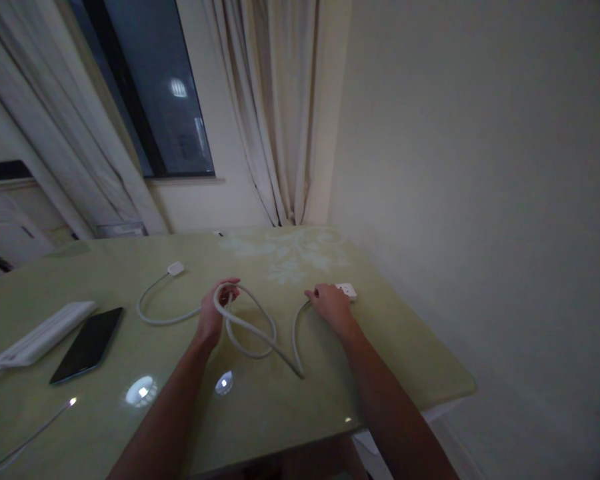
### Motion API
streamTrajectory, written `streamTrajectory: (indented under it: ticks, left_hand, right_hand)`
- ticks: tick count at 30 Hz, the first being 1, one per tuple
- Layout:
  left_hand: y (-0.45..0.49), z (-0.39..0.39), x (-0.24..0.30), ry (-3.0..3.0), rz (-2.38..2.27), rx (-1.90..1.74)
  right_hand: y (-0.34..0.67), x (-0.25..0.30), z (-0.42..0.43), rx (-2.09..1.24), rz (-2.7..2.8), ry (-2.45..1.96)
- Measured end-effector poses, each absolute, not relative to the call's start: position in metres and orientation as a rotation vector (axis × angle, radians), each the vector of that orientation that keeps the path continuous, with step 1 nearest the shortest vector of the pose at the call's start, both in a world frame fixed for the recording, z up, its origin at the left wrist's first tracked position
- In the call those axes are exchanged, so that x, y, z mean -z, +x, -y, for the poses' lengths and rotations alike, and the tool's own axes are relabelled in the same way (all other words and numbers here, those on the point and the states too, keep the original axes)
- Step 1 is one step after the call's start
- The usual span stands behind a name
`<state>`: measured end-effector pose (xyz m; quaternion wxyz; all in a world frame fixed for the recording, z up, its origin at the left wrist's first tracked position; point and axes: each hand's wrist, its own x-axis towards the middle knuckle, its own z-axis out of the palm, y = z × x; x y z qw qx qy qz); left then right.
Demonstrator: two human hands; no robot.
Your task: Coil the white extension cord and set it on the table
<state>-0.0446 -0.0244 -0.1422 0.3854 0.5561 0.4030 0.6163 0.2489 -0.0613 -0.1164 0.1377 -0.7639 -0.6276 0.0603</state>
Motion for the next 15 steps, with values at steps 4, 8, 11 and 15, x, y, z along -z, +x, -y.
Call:
streamTrajectory:
  ticks: [4,8,11,15]
  left_hand:
    - [-0.047,0.029,0.135,1.438,-1.130,-1.467]
    - [-0.048,0.027,0.135,1.287,-1.053,-1.438]
    - [-0.048,0.026,0.137,1.256,-0.992,-1.435]
    - [-0.049,0.031,0.138,1.253,-0.977,-1.319]
  right_hand:
    - [0.267,0.116,0.060,-0.151,1.646,-2.330]
    - [0.286,0.123,0.054,-0.114,1.547,-2.316]
    - [0.292,0.129,0.051,-0.092,1.484,-2.239]
    - [0.296,0.131,0.054,-0.108,1.403,-2.172]
